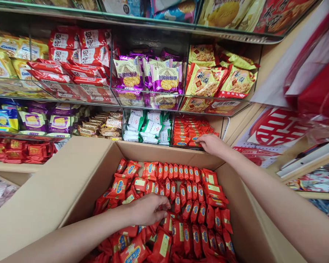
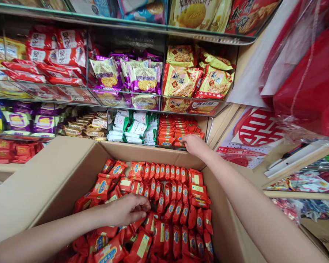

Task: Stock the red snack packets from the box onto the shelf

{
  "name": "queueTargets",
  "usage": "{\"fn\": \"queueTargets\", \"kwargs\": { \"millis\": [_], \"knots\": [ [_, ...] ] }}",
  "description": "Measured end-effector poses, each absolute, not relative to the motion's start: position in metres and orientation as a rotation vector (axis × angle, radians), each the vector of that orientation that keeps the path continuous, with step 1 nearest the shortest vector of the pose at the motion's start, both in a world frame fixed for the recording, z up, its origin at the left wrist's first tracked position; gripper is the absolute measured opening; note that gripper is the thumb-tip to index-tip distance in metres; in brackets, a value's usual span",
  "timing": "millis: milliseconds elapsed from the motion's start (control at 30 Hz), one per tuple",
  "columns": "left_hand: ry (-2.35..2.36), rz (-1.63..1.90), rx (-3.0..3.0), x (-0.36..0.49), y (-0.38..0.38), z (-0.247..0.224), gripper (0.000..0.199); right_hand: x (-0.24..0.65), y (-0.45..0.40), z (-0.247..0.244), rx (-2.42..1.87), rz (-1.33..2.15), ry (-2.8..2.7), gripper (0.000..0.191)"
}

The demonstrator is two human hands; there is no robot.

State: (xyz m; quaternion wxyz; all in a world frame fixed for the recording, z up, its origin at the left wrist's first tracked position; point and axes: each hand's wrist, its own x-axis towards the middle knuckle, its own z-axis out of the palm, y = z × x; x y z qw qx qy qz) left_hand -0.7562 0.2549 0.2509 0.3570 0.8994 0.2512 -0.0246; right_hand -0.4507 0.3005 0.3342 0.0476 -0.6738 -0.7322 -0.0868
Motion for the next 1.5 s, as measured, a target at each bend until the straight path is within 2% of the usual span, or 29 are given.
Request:
{"fn": "queueTargets", "kwargs": {
  "millis": [167,400,667,967,1500],
  "knots": [
    [0.647,-0.088,2.357,-0.756,0.256,0.251,0.023,-0.453,0.296,0.335,-2.16,-0.359,-2.157,0.035],
    [0.574,-0.142,2.445,-0.758,0.259,0.249,0.025,-0.446,0.296,0.339,-2.155,-0.276,-2.27,0.039],
    [0.508,-0.169,2.524,-0.762,0.261,0.25,0.026,-0.429,0.283,0.349,-2.295,-0.319,-2.111,0.021],
    [0.537,-0.291,2.574,-0.763,0.262,0.249,0.026,-0.424,0.287,0.337,-2.304,-0.4,-2.212,0.019],
    [0.535,-0.3,2.568,-0.762,0.263,0.247,0.027,-0.41,0.299,0.344,-2.279,-0.428,-2.283,0.014]
  ]
}}
